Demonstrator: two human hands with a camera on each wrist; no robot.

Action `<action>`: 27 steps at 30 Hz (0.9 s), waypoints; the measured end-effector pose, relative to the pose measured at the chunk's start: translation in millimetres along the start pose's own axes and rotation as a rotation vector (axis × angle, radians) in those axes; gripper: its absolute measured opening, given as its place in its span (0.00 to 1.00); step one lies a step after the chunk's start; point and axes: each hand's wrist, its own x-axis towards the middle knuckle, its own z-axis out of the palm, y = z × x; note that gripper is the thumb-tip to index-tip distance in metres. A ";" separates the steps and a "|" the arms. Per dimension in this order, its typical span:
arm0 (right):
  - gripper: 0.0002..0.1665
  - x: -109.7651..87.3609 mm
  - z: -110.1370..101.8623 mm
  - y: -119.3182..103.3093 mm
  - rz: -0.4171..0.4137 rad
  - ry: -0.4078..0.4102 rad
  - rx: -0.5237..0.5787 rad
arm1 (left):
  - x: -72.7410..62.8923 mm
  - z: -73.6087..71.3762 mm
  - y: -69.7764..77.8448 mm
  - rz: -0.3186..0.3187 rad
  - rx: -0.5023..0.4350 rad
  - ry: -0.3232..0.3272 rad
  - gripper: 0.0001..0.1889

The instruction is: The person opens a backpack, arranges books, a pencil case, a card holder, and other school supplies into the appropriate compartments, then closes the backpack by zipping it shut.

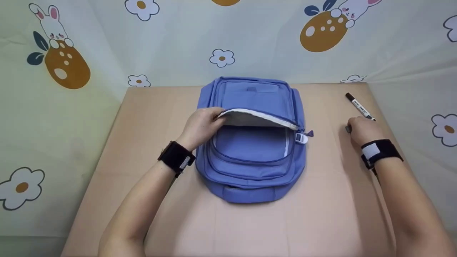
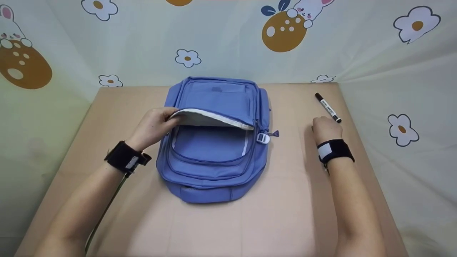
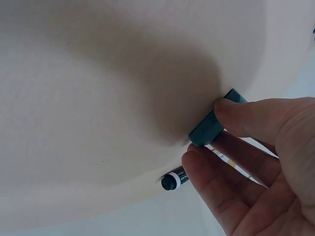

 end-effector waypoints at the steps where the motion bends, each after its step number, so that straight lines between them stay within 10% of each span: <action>1: 0.07 -0.3 0.2 0.8 -0.003 0.004 -0.001 | 0.0 0.2 -0.1 0.000 0.000 0.000 0.06; 27: 0.16 -23.6 2.7 -22.7 -0.005 0.158 0.082 | 1.4 -1.1 -0.1 0.011 -0.010 0.004 0.08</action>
